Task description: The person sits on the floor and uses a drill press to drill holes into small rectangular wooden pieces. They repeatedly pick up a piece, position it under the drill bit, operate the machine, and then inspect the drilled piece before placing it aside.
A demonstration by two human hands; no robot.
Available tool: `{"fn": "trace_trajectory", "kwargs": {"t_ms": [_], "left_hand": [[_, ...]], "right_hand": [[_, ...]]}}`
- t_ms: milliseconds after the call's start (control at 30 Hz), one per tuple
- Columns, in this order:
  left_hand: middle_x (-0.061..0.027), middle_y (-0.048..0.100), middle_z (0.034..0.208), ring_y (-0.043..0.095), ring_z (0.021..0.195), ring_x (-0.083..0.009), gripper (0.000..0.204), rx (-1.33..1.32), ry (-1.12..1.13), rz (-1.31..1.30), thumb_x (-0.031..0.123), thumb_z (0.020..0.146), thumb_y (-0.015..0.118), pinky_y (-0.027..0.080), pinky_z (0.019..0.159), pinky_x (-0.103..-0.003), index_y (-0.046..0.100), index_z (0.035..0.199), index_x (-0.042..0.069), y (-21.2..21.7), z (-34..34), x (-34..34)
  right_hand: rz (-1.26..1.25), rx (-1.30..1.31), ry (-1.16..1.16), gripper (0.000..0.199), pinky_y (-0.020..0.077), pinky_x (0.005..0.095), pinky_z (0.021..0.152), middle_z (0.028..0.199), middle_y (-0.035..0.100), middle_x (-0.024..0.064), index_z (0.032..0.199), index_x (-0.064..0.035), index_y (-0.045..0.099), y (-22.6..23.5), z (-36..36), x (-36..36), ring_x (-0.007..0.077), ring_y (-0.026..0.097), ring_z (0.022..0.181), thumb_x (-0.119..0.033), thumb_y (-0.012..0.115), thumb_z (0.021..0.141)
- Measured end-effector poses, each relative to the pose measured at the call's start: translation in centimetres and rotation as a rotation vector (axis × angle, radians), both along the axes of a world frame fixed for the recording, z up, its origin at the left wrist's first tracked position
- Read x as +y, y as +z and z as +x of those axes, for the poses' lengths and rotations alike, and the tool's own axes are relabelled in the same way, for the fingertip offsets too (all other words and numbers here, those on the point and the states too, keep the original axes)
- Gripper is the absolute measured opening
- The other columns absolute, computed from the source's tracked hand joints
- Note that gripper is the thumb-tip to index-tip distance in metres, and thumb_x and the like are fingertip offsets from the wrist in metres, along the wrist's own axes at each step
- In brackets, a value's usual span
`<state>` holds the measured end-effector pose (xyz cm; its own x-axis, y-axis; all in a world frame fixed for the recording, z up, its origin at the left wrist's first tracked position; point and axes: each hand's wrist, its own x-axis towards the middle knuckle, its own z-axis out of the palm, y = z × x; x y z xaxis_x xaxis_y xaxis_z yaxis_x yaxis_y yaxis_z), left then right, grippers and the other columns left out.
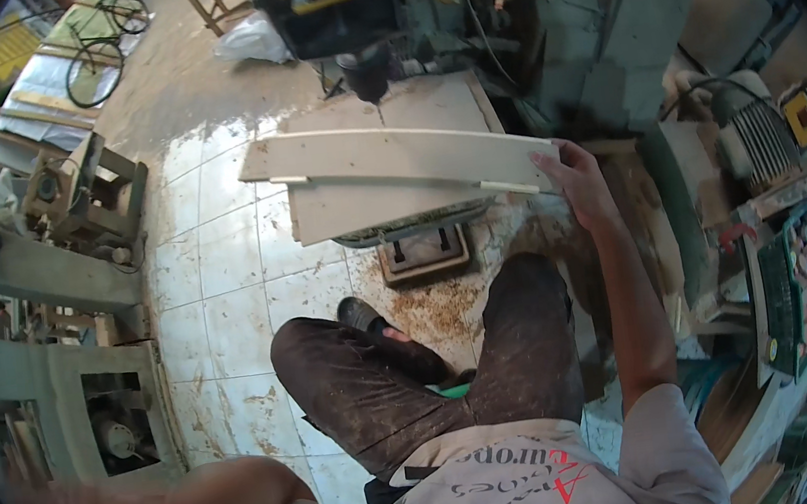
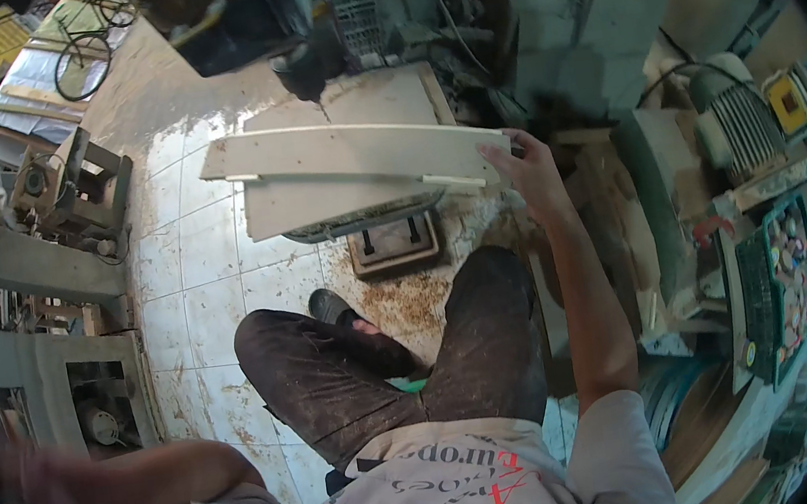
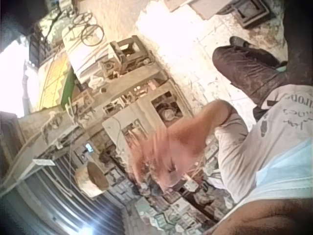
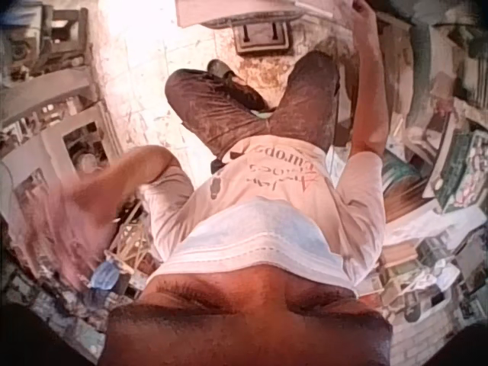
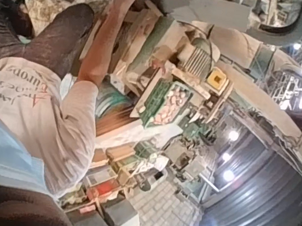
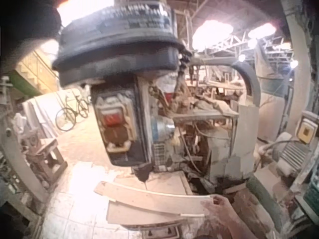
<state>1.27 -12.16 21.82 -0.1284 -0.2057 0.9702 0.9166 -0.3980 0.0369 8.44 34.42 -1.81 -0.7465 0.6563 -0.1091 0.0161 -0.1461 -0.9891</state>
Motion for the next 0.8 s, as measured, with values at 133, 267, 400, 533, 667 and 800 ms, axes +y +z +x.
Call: {"fn": "trace_trajectory", "kwargs": {"t_ms": [133, 267, 400, 533, 667, 800], "left_hand": [[-0.0077, 0.059, 0.111, 0.054, 0.107, -0.0203, 0.017, -0.35, 0.297, -0.675, 0.017, 0.097, 0.05, 0.042, 0.093, -0.031, 0.059, 0.099, 0.002, -11.9, -12.1, 11.4], [-0.0133, 0.049, 0.134, 0.035, 0.136, -0.0322, 0.043, -0.395, 0.284, -1.292, 0.012, 0.074, 0.079, 0.03, 0.111, -0.047, 0.057, 0.111, 0.01, -19.1, -14.9, 18.0], [-0.0137, 0.047, 0.137, 0.029, 0.139, -0.0349, 0.053, -0.307, 0.43, -1.438, 0.038, 0.074, 0.078, 0.016, 0.112, -0.061, 0.056, 0.115, 0.012, -20.1, -16.3, 19.3], [-0.0116, 0.051, 0.131, 0.042, 0.129, -0.0305, 0.048, -0.2, 0.445, -1.424, 0.044, 0.077, 0.071, 0.026, 0.107, -0.061, 0.059, 0.11, 0.012, -20.9, -17.0, 20.1], [-0.0118, 0.051, 0.131, 0.043, 0.128, -0.0303, 0.041, -0.171, 0.461, -1.37, 0.042, 0.081, 0.068, 0.027, 0.108, -0.059, 0.06, 0.106, 0.011, -21.3, -17.2, 20.3], [-0.0148, 0.049, 0.134, 0.041, 0.13, -0.0316, 0.043, -0.203, 0.426, -1.419, 0.039, 0.082, 0.067, 0.024, 0.11, -0.056, 0.06, 0.111, 0.008, -20.9, -17.1, 20.6]], "right_hand": [[0.078, -0.069, -0.003, 0.032, 0.0465, 0.0232, 0.077, 0.097, 0.066, 0.0049, 0.111, 0.0033, 0.062, 0.1, -1.5, 1.3, 0.0092, 0.06, 0.087, -0.015, 0.07, 0.086], [0.163, -0.056, 0.05, 0.031, 0.0459, 0.0249, 0.08, 0.098, 0.066, 0.0046, 0.111, 0.0043, 0.062, -0.6, -2.8, 3.8, 0.0101, 0.059, 0.088, -0.016, 0.068, 0.087], [0.176, -0.014, 0.127, 0.03, 0.0461, 0.0261, 0.081, 0.098, 0.066, 0.0057, 0.11, 0.0046, 0.062, -0.3, -4.1, 4.7, 0.011, 0.059, 0.088, -0.016, 0.066, 0.089], [0.262, -0.098, 0.158, 0.033, 0.0467, 0.0275, 0.083, 0.101, 0.067, 0.0072, 0.112, 0.0038, 0.063, -0.3, -5.3, 7.0, 0.0123, 0.061, 0.091, -0.02, 0.067, 0.089], [0.639, -0.361, 0.203, 0.036, 0.0452, 0.0321, 0.09, 0.109, 0.065, 0.0106, 0.114, 0.002, 0.062, 3.2, -7.2, 9.6, 0.0187, 0.06, 0.101, -0.024, 0.065, 0.09], [0.591, -0.059, -0.025, 0.044, 0.04, 0.0363, 0.093, 0.12, 0.057, 0.0079, 0.126, -0.0065, 0.053, 13.9, -10.6, 12.8, 0.0199, 0.052, 0.109, -0.032, 0.058, 0.09]]}}
